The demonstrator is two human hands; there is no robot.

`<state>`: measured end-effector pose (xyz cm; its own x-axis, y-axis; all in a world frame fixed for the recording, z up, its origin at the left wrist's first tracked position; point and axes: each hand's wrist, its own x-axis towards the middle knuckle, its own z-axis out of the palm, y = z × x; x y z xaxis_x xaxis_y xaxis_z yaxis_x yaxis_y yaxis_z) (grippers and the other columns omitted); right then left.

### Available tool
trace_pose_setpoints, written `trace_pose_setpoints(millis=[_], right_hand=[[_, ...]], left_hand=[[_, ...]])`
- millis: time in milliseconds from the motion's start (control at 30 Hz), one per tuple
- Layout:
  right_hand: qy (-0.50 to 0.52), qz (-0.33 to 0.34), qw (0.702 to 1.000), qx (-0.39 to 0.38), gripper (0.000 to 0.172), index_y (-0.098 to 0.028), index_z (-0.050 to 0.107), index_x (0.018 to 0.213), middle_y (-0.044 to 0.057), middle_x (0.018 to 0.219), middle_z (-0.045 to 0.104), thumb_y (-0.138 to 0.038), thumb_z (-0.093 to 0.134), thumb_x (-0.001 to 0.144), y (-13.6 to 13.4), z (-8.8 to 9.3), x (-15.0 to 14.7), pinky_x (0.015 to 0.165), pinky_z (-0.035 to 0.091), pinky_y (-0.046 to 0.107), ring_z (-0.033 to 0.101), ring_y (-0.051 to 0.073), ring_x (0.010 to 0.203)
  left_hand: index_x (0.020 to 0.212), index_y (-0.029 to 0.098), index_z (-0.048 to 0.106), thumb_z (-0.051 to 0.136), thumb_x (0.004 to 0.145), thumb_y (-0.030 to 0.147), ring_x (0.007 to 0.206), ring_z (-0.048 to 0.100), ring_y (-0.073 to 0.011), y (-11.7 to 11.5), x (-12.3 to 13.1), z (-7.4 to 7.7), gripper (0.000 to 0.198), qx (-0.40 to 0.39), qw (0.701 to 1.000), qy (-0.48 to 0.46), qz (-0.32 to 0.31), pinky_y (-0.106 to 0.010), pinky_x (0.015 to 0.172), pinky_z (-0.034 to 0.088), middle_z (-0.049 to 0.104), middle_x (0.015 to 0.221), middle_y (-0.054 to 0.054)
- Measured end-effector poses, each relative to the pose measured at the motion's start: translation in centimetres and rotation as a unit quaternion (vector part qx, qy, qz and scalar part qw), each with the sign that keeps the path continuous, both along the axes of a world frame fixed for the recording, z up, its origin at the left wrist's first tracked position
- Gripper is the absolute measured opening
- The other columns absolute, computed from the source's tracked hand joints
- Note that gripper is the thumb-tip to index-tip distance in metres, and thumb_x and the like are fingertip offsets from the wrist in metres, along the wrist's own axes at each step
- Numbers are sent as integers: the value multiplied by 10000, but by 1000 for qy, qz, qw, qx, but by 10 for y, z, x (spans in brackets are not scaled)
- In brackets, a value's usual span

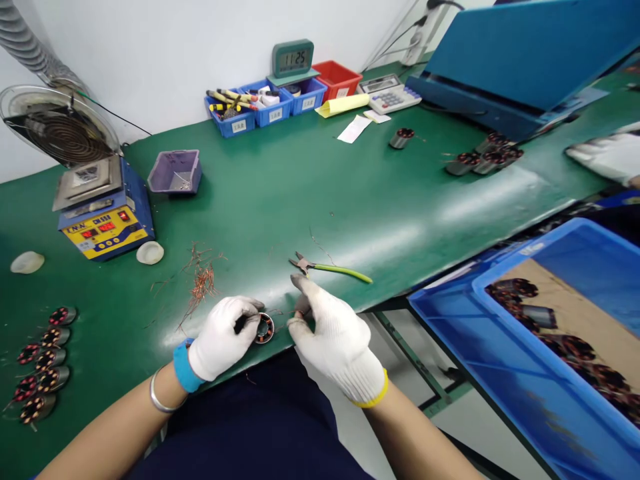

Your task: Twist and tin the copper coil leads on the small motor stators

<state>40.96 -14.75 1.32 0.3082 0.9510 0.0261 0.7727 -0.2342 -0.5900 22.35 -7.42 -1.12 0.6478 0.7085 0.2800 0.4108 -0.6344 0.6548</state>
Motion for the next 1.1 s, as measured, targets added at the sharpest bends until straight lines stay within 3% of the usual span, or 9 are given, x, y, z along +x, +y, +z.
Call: trace_pose_setpoints(millis=[167, 367, 433, 500, 567, 667, 800, 967, 1100], right_hand=[[85, 100, 991, -29, 288, -251, 665, 1041, 24, 946, 719, -268, 482, 819, 4, -5, -9, 736, 520, 319, 673, 201, 846], [260, 123, 955, -72, 266, -230, 656, 1041, 19, 929, 722, -257, 476, 847, 3, -15, -11, 747, 541, 308, 676, 184, 820], [298, 121, 944, -73, 271, -230, 649, 1069, 18, 952, 719, -274, 476, 865, 0, -18, -8, 752, 540, 300, 674, 180, 837], [305, 116, 942, -74, 259, -227, 652, 1058, 18, 951, 714, -283, 478, 874, -1, -19, -5, 745, 534, 295, 670, 177, 832], [291, 123, 946, -75, 239, -216, 661, 1021, 17, 924, 708, -281, 485, 873, 1, -16, -1, 724, 523, 286, 661, 171, 808], [264, 161, 946, -104, 198, -205, 673, 931, 7, 849, 692, -265, 503, 849, 11, -7, 9, 665, 494, 268, 634, 157, 753], [279, 219, 920, -168, 166, -197, 667, 857, -14, 704, 652, -254, 519, 811, 27, 5, 23, 589, 452, 252, 590, 135, 627], [93, 170, 970, -150, 201, -250, 695, 882, -16, 813, 695, -223, 508, 814, 42, 8, 18, 606, 364, 263, 615, 157, 733], [-18, 176, 972, -152, 216, -271, 684, 934, -10, 904, 701, -258, 482, 859, 46, 6, 3, 558, 253, 258, 618, 174, 816]], left_hand=[[848, 207, 557, 487, 878, 200, 724, 610, -188, 3, 9, 0, 77, -15, 999, 43, 12, -322, 692, 488, 650, 767, -27], [842, 207, 537, 416, 881, 222, 675, 625, -183, 8, 8, -5, 128, 41, 999, -11, 7, -323, 665, 513, 637, 727, -42], [901, 202, 534, 482, 840, 262, 727, 637, -187, 3, 7, 1, 100, 8, 999, -19, 24, -330, 698, 523, 646, 796, -54], [942, 193, 540, 656, 696, 385, 772, 632, -220, -3, 6, 10, 333, -32, 998, 18, 52, -359, 708, 524, 635, 858, -67], [872, 193, 565, 764, 520, 472, 746, 611, -259, -9, 7, 18, 492, -46, 990, 113, 66, -392, 665, 509, 614, 822, -67], [723, 201, 573, 718, 610, 486, 665, 588, -262, -11, 10, 22, 339, -40, 974, 217, 46, -391, 614, 466, 591, 706, -61], [782, 194, 622, 682, 697, 409, 703, 603, -251, -6, 7, 18, 239, -45, 977, 206, 6, -362, 638, 456, 626, 750, -67], [817, 200, 634, 674, 713, 310, 747, 595, -228, 4, 4, 20, 157, -44, 974, 211, -76, -328, 660, 434, 633, 781, -42], [801, 204, 622, 662, 733, 333, 728, 581, -211, 6, 5, 24, 152, -55, 966, 223, -115, -316, 646, 411, 624, 774, -24]])
